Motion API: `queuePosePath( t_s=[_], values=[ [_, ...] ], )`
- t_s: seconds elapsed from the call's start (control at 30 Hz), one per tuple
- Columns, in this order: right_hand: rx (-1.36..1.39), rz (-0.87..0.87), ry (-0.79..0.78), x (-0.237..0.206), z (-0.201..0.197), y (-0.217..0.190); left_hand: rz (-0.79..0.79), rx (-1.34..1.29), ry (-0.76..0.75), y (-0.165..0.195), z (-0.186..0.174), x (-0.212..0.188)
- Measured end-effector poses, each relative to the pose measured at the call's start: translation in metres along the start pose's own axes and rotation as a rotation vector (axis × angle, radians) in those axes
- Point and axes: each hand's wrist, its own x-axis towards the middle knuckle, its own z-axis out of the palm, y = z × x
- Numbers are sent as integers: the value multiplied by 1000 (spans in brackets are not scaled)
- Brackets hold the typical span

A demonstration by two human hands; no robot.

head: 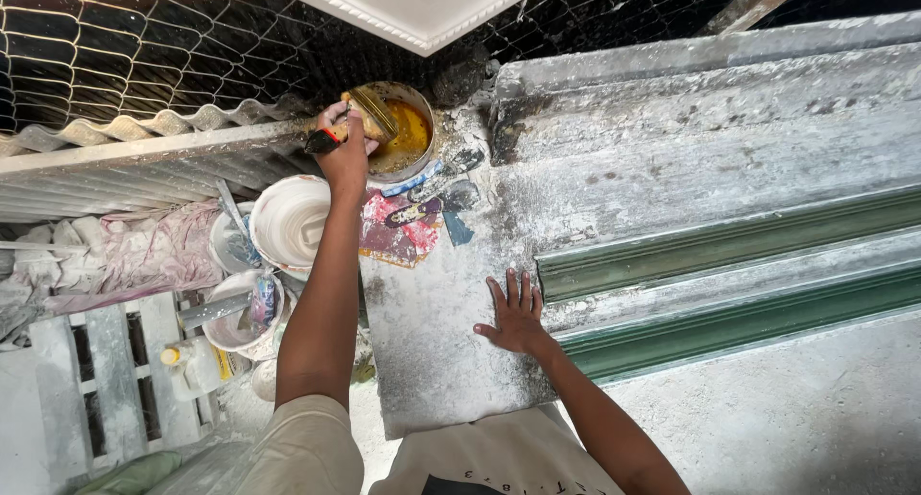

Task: The person scrapes dried plaster residue off long green mold strips with an orange sponge, then brushes the strips with a paintbrush. They gather broken plaster pieces into a bowl, carry the bowl, and continue brushing the mold surfaces.

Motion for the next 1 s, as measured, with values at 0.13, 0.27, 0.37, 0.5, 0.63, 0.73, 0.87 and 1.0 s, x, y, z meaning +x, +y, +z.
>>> queuePosePath(
  t_s=[0.13,0.27,0.37,0.5,0.63,0.73,0.87,1.0],
  values=[
    [1,-1,1,-3,-5,-3,102,34,27,8,-1,-14],
    [15,-6,-10,-6,-9,-7,638,271,100,11,0,-20],
    [27,-19,41,-10,-13,-9,598,310,28,10,1,-23],
    [4,1,67,-15,-18,-14,341,173,99,9,-3,-33],
    [4,-11,63,-20,-23,-19,65,-360,41,11,-17,-50],
    [8,-7,45,-22,-26,-20,22,-575,14,6,-31,-71],
    [14,-1,30,-22,-25,-19,-240,-801,101,-20,-45,-126],
    [59,-51,125,-18,-13,-10,-368,-800,111,-50,-57,-211]
  ],
)
